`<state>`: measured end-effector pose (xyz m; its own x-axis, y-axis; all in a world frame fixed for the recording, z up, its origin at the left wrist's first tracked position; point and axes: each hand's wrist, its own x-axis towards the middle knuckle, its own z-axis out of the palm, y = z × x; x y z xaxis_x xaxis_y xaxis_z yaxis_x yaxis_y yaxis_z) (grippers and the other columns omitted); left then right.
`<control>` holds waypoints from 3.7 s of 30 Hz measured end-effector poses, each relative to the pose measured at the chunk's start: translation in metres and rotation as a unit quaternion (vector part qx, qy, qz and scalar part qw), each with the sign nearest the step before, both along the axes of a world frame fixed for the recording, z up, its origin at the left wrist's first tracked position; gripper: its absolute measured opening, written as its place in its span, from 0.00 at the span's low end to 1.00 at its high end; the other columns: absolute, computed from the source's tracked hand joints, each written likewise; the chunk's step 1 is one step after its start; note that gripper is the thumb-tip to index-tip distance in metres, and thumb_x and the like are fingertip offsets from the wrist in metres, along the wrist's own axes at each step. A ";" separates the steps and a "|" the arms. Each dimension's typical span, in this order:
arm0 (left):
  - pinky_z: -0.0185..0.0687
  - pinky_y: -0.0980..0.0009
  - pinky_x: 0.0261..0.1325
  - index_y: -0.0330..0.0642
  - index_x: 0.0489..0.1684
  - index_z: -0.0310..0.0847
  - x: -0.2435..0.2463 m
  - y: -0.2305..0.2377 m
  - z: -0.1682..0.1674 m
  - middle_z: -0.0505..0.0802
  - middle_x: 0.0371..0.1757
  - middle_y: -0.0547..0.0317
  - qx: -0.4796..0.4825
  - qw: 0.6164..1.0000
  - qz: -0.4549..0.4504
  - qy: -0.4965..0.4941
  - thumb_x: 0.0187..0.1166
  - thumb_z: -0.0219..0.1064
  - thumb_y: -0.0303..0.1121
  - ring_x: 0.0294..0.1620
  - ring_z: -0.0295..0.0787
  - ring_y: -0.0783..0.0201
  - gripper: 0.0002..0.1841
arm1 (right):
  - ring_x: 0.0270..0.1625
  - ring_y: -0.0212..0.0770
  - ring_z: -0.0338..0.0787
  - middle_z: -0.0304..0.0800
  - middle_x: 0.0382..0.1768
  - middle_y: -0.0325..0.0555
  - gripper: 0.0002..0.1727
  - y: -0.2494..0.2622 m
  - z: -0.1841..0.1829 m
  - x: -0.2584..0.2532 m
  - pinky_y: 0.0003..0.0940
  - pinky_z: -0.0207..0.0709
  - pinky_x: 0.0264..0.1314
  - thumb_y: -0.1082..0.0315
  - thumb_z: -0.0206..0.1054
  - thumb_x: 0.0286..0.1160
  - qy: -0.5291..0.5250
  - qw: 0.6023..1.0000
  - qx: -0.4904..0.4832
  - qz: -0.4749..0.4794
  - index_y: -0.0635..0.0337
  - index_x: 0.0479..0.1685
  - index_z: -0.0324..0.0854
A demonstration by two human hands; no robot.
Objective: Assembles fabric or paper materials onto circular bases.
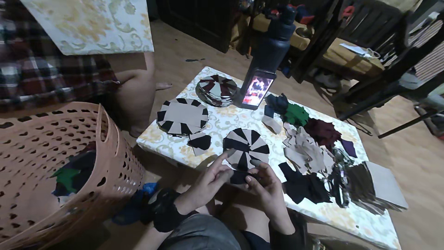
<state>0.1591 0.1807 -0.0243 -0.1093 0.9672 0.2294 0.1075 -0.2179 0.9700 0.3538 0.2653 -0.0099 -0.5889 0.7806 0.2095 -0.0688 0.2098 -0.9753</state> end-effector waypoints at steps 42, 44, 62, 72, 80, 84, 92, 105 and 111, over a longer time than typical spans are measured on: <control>0.83 0.86 0.40 0.37 0.47 0.89 0.002 -0.013 -0.004 0.94 0.39 0.66 0.037 0.999 0.021 0.030 0.78 0.72 0.34 0.36 0.86 0.84 0.10 | 0.51 0.30 0.93 0.94 0.49 0.40 0.19 -0.032 -0.018 -0.007 0.27 0.89 0.57 0.76 0.72 0.71 0.047 0.998 0.045 0.010 0.69 0.61 0.79; 0.83 0.85 0.41 0.36 0.48 0.88 0.002 -0.013 -0.007 0.94 0.39 0.65 0.048 0.998 0.041 0.031 0.79 0.72 0.33 0.36 0.86 0.83 0.10 | 0.47 0.27 0.92 0.94 0.46 0.37 0.19 -0.030 -0.016 -0.009 0.25 0.88 0.53 0.77 0.72 0.71 0.055 0.997 0.044 0.007 0.68 0.62 0.78; 0.85 0.48 0.45 0.45 0.77 0.77 -0.029 0.050 0.009 0.91 0.48 0.50 -0.048 0.932 0.135 0.333 0.85 0.64 0.38 0.40 0.89 0.51 0.23 | 0.48 0.37 0.94 0.94 0.47 0.51 0.14 0.070 0.013 -0.053 0.35 0.87 0.56 0.75 0.71 0.75 -0.223 0.961 0.166 0.012 0.66 0.58 0.85; 0.85 0.60 0.41 0.47 0.74 0.80 -0.036 0.049 -0.006 0.85 0.63 0.48 -0.005 0.933 0.209 0.294 0.86 0.60 0.32 0.37 0.86 0.60 0.19 | 0.44 0.31 0.93 0.94 0.45 0.46 0.13 0.074 0.011 -0.051 0.29 0.87 0.52 0.73 0.71 0.75 -0.212 0.968 0.133 0.004 0.63 0.56 0.86; 0.85 0.55 0.41 0.47 0.76 0.78 -0.036 0.049 -0.003 0.84 0.66 0.46 -0.028 0.931 0.195 0.307 0.88 0.57 0.33 0.38 0.87 0.57 0.20 | 0.45 0.29 0.93 0.94 0.45 0.44 0.13 0.071 0.007 -0.050 0.27 0.87 0.52 0.73 0.71 0.74 -0.194 0.975 0.104 -0.012 0.63 0.55 0.86; 0.85 0.56 0.41 0.47 0.77 0.77 -0.034 0.049 -0.001 0.83 0.68 0.45 -0.038 0.930 0.190 0.314 0.86 0.59 0.32 0.37 0.87 0.57 0.21 | 0.46 0.29 0.93 0.94 0.45 0.45 0.13 0.070 0.008 -0.051 0.27 0.87 0.53 0.73 0.72 0.74 -0.200 0.973 0.114 -0.012 0.64 0.55 0.86; 0.82 0.54 0.38 0.49 0.77 0.78 -0.033 0.049 -0.003 0.83 0.68 0.47 -0.051 0.926 0.176 0.329 0.73 0.76 0.49 0.38 0.85 0.56 0.32 | 0.45 0.29 0.93 0.95 0.44 0.44 0.12 0.069 0.006 -0.052 0.28 0.87 0.53 0.72 0.71 0.74 -0.209 0.969 0.134 -0.014 0.62 0.55 0.86; 0.86 0.62 0.44 0.43 0.61 0.87 -0.032 0.047 -0.010 0.87 0.62 0.47 0.030 0.935 0.203 0.289 0.79 0.71 0.38 0.42 0.88 0.59 0.16 | 0.47 0.29 0.92 0.94 0.46 0.45 0.12 0.066 0.008 -0.053 0.28 0.86 0.55 0.72 0.72 0.74 -0.217 0.968 0.126 -0.022 0.62 0.54 0.87; 0.88 0.59 0.46 0.49 0.44 0.96 -0.032 0.045 -0.019 0.90 0.53 0.52 0.065 0.925 0.197 0.318 0.76 0.74 0.44 0.45 0.90 0.60 0.11 | 0.46 0.29 0.92 0.94 0.46 0.44 0.12 0.067 0.007 -0.053 0.28 0.86 0.55 0.71 0.72 0.74 -0.220 0.967 0.131 -0.022 0.61 0.54 0.87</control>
